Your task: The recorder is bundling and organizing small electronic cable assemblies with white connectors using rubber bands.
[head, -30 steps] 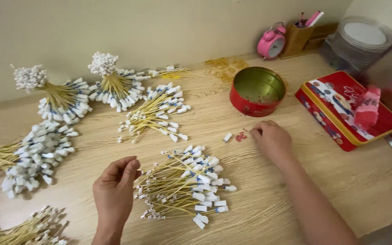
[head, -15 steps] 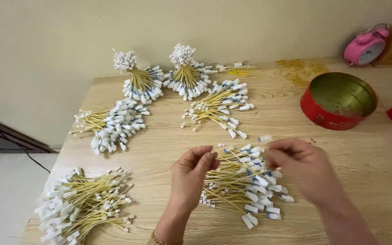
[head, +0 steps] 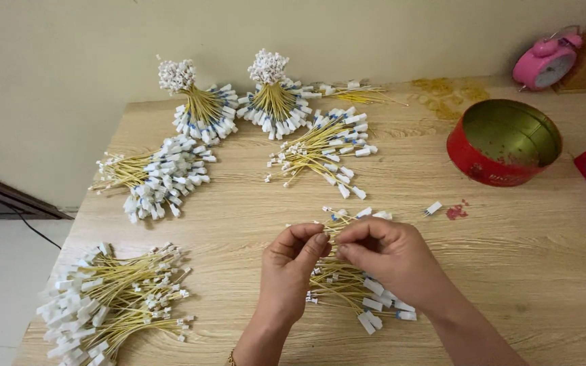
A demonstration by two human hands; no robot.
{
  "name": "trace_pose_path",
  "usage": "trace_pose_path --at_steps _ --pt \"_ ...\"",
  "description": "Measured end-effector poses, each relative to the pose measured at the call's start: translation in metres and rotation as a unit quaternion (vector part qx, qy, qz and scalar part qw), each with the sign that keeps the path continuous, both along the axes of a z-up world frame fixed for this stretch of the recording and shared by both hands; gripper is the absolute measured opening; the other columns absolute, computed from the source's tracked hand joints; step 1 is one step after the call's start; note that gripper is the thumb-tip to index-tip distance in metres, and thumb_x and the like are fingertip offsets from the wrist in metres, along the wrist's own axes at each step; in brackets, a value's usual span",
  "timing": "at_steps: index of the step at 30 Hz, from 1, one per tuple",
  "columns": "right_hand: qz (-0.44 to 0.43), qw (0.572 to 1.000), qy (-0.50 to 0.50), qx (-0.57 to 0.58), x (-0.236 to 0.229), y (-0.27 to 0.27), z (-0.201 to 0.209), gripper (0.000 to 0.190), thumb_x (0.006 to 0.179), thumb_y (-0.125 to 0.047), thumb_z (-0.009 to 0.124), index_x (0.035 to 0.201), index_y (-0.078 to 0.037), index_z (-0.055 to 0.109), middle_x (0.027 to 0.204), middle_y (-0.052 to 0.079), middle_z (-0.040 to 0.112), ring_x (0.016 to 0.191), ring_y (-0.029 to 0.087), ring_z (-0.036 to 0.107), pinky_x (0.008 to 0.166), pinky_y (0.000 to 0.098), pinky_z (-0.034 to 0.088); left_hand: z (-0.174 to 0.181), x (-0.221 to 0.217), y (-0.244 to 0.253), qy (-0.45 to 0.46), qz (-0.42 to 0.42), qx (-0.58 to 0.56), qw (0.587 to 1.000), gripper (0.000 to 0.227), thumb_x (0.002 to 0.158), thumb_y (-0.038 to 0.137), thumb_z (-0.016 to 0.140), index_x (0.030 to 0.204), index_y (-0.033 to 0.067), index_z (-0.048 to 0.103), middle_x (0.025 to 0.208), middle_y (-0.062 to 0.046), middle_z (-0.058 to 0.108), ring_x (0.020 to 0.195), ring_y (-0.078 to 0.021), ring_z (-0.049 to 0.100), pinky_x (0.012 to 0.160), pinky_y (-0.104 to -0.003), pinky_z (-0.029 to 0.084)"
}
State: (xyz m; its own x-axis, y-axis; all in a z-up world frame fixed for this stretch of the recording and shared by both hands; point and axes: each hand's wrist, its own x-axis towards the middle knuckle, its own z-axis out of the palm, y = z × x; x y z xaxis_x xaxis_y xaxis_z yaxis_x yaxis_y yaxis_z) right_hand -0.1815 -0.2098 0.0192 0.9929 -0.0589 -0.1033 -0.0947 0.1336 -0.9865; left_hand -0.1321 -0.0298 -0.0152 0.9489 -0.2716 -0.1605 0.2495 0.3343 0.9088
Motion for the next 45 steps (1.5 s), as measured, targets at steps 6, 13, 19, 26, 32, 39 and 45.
trace_pose_path --at_steps 6,13,19,26,32,39,45 --pt "-0.046 0.986 -0.039 -0.154 -0.001 0.011 0.026 0.015 0.087 -0.005 0.074 0.103 -0.004 0.077 0.089 0.004 0.077 0.080 0.011 0.071 0.072 0.0274 0.058 0.007 0.000 0.002 -0.015 -0.016 -0.028 0.999 0.034 0.090 0.000 0.073 0.122 0.0020 0.064 0.091 -0.005 0.072 0.086 -0.0116 0.068 0.078 -0.027 0.057" --pt "-0.069 0.925 -0.173 -0.332 -0.003 0.014 0.034 0.012 0.086 -0.011 0.076 0.097 -0.006 0.077 0.089 0.002 0.073 0.080 0.014 0.073 0.070 0.0292 0.057 0.007 -0.002 0.003 -0.021 -0.032 -0.027 0.999 0.037 0.090 -0.001 0.074 0.125 0.0018 0.063 0.091 -0.005 0.072 0.086 -0.0111 0.067 0.078 -0.026 0.055" --pt "-0.061 0.897 -0.194 -0.392 -0.002 0.008 0.031 0.013 0.081 -0.012 0.078 0.094 -0.011 0.079 0.091 0.002 0.066 0.086 0.017 0.067 0.072 0.0313 0.055 0.011 -0.003 0.004 -0.010 -0.050 -0.045 0.998 0.037 0.090 -0.002 0.073 0.125 0.0015 0.062 0.091 -0.006 0.073 0.087 -0.0119 0.068 0.079 -0.027 0.056" --pt "-0.013 0.917 -0.171 -0.359 -0.001 0.002 0.031 0.011 0.082 -0.014 0.079 0.092 -0.009 0.076 0.089 0.002 0.073 0.087 0.018 0.070 0.078 0.0328 0.053 0.011 -0.001 0.010 -0.033 -0.098 -0.016 0.995 0.039 0.090 -0.001 0.073 0.128 0.0015 0.062 0.090 -0.005 0.071 0.087 -0.0113 0.067 0.081 -0.026 0.055" --pt "0.018 0.941 -0.191 -0.278 0.001 0.001 0.018 0.010 0.086 -0.012 0.077 0.094 -0.008 0.076 0.088 0.001 0.074 0.082 0.015 0.073 0.072 0.0295 0.058 0.014 0.002 0.014 -0.028 -0.113 -0.007 0.993 0.040 0.091 -0.001 0.073 0.129 0.0019 0.062 0.089 -0.004 0.069 0.086 -0.0109 0.066 0.080 -0.026 0.055" --pt "0.084 0.952 -0.189 -0.227 0.007 -0.008 0.016 0.011 0.087 -0.004 0.073 0.098 -0.005 0.076 0.088 0.003 0.072 0.079 0.013 0.068 0.069 0.0278 0.056 0.022 0.014 0.027 -0.045 -0.142 0.001 0.989 0.047 0.089 -0.004 0.075 0.133 0.0034 0.060 0.088 -0.003 0.069 0.083 -0.0100 0.065 0.075 -0.024 0.054" --pt "0.052 0.964 -0.104 -0.241 0.009 0.010 0.007 0.011 0.084 -0.007 0.074 0.094 -0.006 0.078 0.083 0.002 0.072 0.069 0.011 0.066 0.060 0.0274 0.054 0.017 0.014 0.034 -0.076 -0.174 0.039 0.981 0.045 0.093 -0.004 0.073 0.135 0.0008 0.061 0.090 -0.002 0.066 0.081 -0.0069 0.061 0.071 -0.022 0.052"
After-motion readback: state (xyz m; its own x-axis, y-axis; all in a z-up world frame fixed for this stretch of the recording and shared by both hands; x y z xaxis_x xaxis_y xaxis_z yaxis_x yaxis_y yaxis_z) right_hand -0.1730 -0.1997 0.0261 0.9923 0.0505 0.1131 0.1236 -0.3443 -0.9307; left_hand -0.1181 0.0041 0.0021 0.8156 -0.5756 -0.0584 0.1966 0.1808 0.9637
